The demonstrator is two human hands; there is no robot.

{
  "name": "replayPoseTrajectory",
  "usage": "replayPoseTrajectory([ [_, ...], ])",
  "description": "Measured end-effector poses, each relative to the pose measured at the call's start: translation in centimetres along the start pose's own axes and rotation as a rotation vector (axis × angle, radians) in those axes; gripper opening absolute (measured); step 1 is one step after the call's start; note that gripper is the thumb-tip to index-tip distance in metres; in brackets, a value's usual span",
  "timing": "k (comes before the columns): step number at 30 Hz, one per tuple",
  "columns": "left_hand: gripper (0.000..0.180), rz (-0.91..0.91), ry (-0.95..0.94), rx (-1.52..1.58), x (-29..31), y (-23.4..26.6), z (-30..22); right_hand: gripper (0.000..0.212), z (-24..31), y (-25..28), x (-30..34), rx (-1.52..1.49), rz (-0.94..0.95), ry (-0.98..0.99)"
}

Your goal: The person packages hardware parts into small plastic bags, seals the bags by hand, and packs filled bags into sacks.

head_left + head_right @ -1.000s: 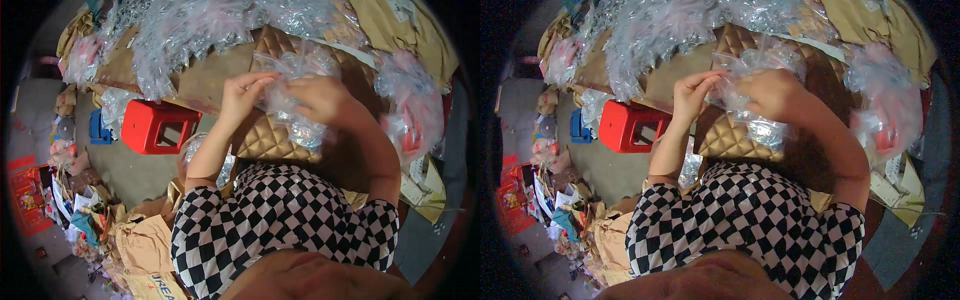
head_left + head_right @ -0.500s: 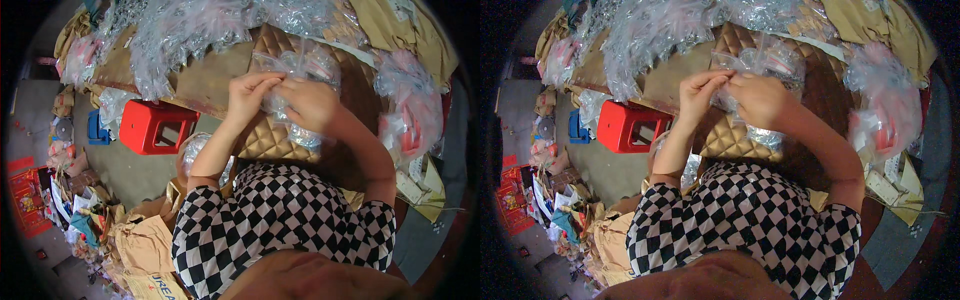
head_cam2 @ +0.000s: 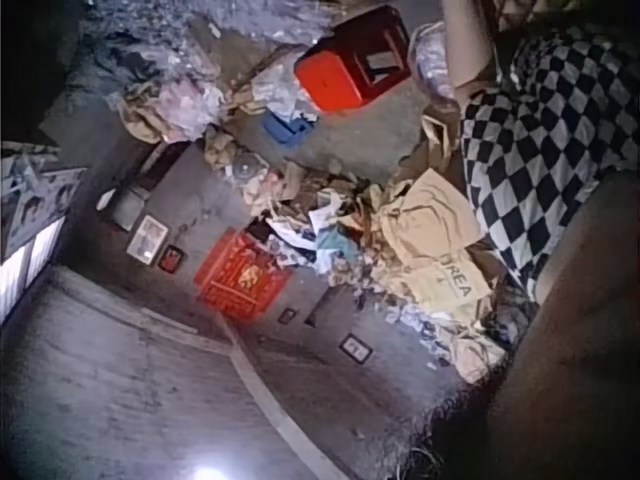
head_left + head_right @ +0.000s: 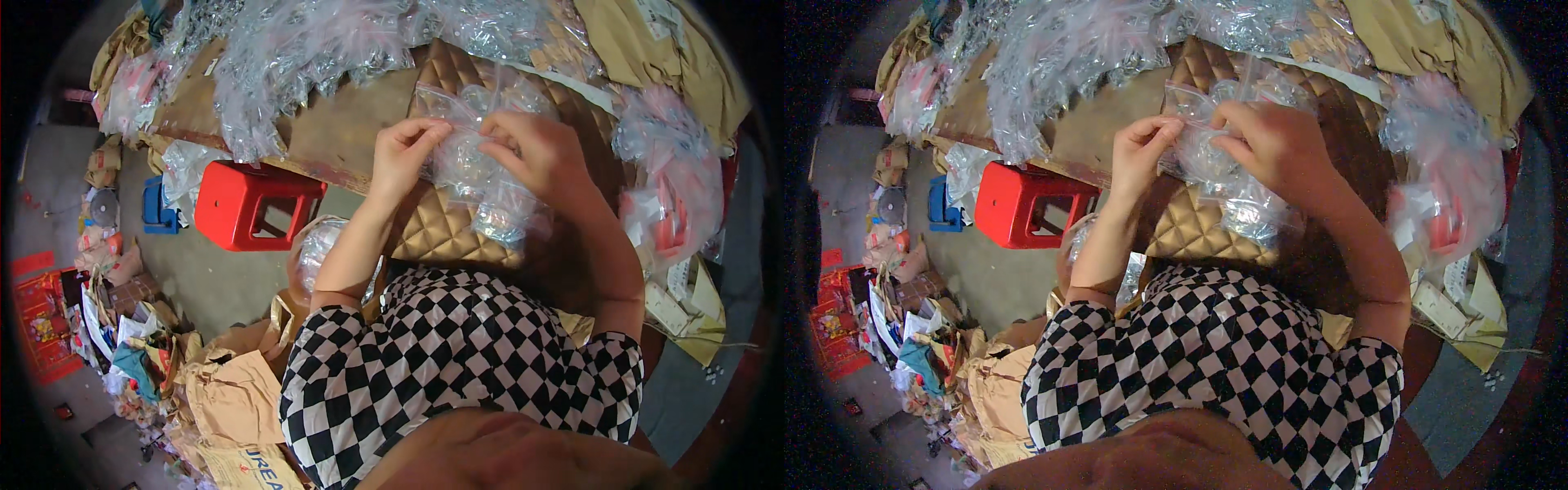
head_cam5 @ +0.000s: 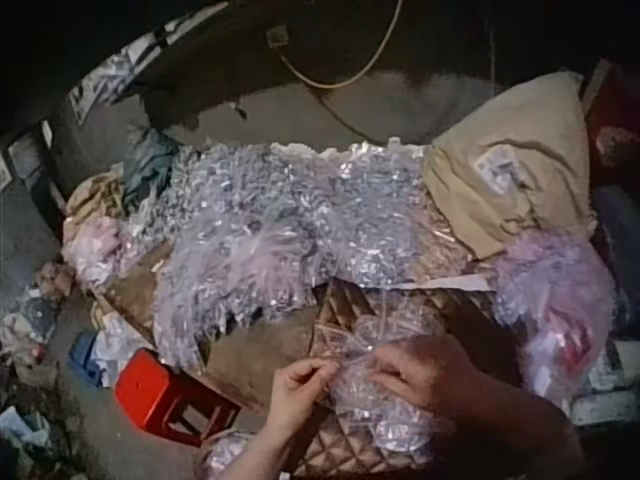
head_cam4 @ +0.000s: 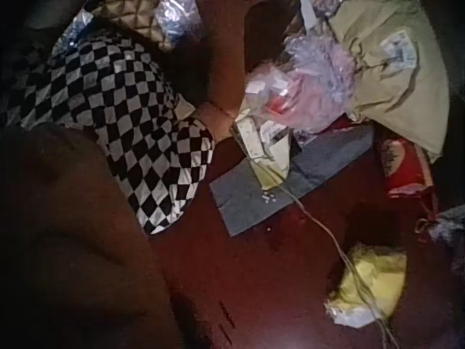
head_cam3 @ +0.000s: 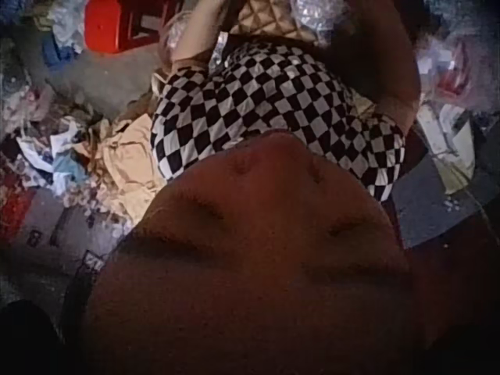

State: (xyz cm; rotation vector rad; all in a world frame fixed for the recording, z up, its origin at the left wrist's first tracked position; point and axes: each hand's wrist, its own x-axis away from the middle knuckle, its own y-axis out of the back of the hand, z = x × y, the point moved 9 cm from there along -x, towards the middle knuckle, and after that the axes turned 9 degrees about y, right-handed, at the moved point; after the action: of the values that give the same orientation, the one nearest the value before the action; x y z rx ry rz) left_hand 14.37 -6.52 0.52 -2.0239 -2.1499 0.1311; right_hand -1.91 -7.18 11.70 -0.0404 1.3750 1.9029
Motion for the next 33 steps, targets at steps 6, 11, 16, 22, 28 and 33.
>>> replayPoseTrajectory([
  [6,0.015,-0.124,-0.096,-0.007,0.8,-0.1,-0.1,0.024,-1.9,-0.6,0.5,0.034,0.041,-0.153],
  [11,0.020,-0.196,-0.177,-0.230,1.1,0.6,-0.6,0.026,1.1,1.2,-0.9,0.184,-0.197,0.105],
  [16,0.021,-0.204,-0.275,-0.359,1.8,-0.5,-2.0,0.020,0.3,-2.3,-2.6,0.005,-0.041,0.159],
  [22,0.022,-0.211,-0.311,-0.378,2.2,-1.4,-2.6,0.015,0.1,-2.5,-2.7,-0.062,-0.071,0.094],
  [28,0.022,-0.168,-0.183,-0.111,1.0,0.8,0.7,0.014,-4.4,-1.9,0.7,-0.183,-0.049,-0.163],
  [33,0.020,-0.131,-0.111,0.092,1.2,-0.5,0.0,0.013,-6.6,-1.0,3.3,-0.161,-0.117,-0.217],
])
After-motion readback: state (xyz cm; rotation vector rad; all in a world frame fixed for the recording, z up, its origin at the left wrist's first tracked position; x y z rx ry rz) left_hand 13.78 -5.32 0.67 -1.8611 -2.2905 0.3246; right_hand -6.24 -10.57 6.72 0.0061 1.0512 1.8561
